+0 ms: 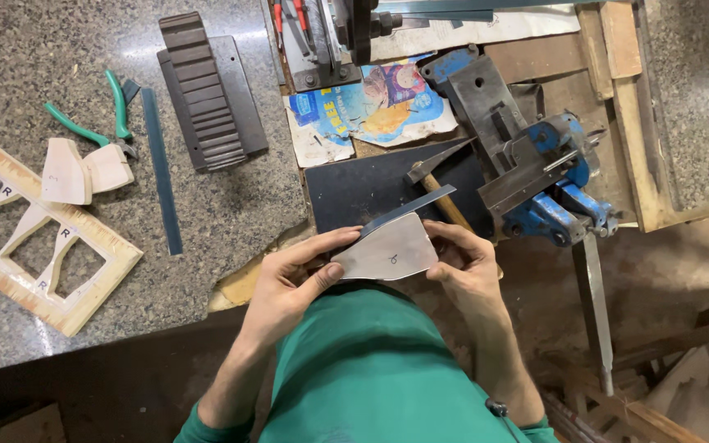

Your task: The person uses a hammer to tap a small, light-colored wooden piece into a metal jig on a workbench. They repeatedly remove the piece, inspect its edges, and reposition it within the jig for further shaping. The person handles the wooden piece and the hammer throughout the process.

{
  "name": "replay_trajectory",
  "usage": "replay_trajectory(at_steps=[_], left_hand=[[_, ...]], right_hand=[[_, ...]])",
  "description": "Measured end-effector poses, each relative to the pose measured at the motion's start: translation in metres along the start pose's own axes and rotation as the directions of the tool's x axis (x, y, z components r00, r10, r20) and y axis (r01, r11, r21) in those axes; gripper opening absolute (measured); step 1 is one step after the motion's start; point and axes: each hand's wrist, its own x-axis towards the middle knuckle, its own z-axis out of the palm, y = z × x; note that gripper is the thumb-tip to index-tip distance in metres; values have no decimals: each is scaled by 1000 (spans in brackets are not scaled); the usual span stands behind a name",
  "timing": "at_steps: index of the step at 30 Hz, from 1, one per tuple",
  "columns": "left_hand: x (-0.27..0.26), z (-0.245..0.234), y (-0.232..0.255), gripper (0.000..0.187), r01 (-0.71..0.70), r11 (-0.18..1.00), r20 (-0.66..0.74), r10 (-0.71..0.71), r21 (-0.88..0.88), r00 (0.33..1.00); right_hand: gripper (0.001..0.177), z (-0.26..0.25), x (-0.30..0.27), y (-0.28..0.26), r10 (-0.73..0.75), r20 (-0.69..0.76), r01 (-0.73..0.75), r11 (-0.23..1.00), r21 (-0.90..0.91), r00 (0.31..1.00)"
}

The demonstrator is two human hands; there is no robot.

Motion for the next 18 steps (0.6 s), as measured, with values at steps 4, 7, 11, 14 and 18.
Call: replay_trajectory(at_steps=[4,7,11,14,18], left_hand=[[-2,3,-5,39,4,998,-4,-4,-68,1000],[0,0,-4,43,55,994,41,-51,-91,998],[8,-9,-3,50,278,940,63,-270,-197,961],[16,-17,-16,55,410,792,172,-373,-452,912],[29,-21,-70,52,484,716,254,-413,-503,875]], right_hand=[[60,-4,-4,4,-2,-30,1,1000,-4,1000],[58,2,-2,3,33,-92,-36,999,-30,995],[73,8,1,0,131,-66,-131,991,3,989],[75,10,2,10,282,-38,-267,938,219,959],[71,11,10,49,506,-23,-433,760,484,862]])
